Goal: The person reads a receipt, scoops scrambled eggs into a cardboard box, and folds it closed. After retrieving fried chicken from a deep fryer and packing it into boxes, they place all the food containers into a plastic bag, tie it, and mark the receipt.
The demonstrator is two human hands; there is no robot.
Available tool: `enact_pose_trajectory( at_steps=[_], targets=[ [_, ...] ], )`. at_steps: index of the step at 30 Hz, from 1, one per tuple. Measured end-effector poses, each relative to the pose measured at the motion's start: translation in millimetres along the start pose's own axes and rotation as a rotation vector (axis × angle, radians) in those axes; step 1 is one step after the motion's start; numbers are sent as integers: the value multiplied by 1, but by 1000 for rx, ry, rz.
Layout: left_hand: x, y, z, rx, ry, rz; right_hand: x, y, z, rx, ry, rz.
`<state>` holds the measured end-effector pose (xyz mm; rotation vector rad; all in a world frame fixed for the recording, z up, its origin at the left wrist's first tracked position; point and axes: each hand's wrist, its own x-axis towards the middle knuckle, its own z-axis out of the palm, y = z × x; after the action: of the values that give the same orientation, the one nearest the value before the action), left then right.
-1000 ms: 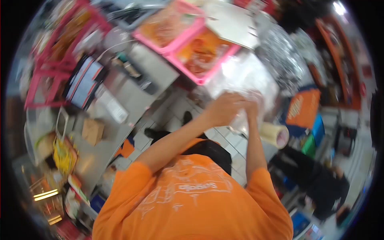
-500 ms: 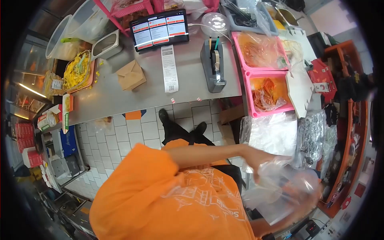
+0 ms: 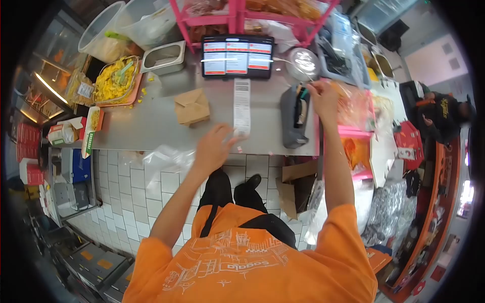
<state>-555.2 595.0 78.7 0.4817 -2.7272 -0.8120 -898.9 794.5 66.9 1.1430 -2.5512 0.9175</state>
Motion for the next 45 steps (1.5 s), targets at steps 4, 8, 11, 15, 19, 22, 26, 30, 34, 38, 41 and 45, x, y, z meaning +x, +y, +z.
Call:
enact_pose_trajectory(
  at_steps=[4, 8, 11, 15, 19, 22, 26, 30, 34, 38, 41, 45],
  targets=[
    [45, -23, 45, 128, -66, -88, -12, -62, -74, 25, 457, 322],
    [42, -42, 64, 200, -13, -37, -60, -113, -88, 885, 676, 570],
    [46, -43, 64, 181, 9, -14, -76, -195, -16, 981, 204, 729],
    [49, -48, 66, 107, 20, -20, -97, -169, 132, 1048, 138, 604],
    [52, -49, 65, 134, 5, -33, -91, -158, 138, 650, 50, 435],
    [51, -46, 65, 156, -3, -51, -92, -156, 136, 484, -47, 270],
    [52, -46, 65, 163, -3, -57, -92, -145, 149, 449, 36, 256],
    [50, -45, 63, 144, 10, -8, -109, -149, 127, 573, -200, 522],
    [54, -43, 64, 125, 14, -14, -66, -161, 7, 247, 94, 737],
    [52, -42, 63, 120, 18, -38, -25, -118, -66, -315, -223, 475],
    [52, -44, 62, 133, 31, -36, 25, -106, -64, -406, -483, 417],
    [49, -44, 65, 146, 24, -38, -1, -118, -59, -206, -101, 262]
  ],
)
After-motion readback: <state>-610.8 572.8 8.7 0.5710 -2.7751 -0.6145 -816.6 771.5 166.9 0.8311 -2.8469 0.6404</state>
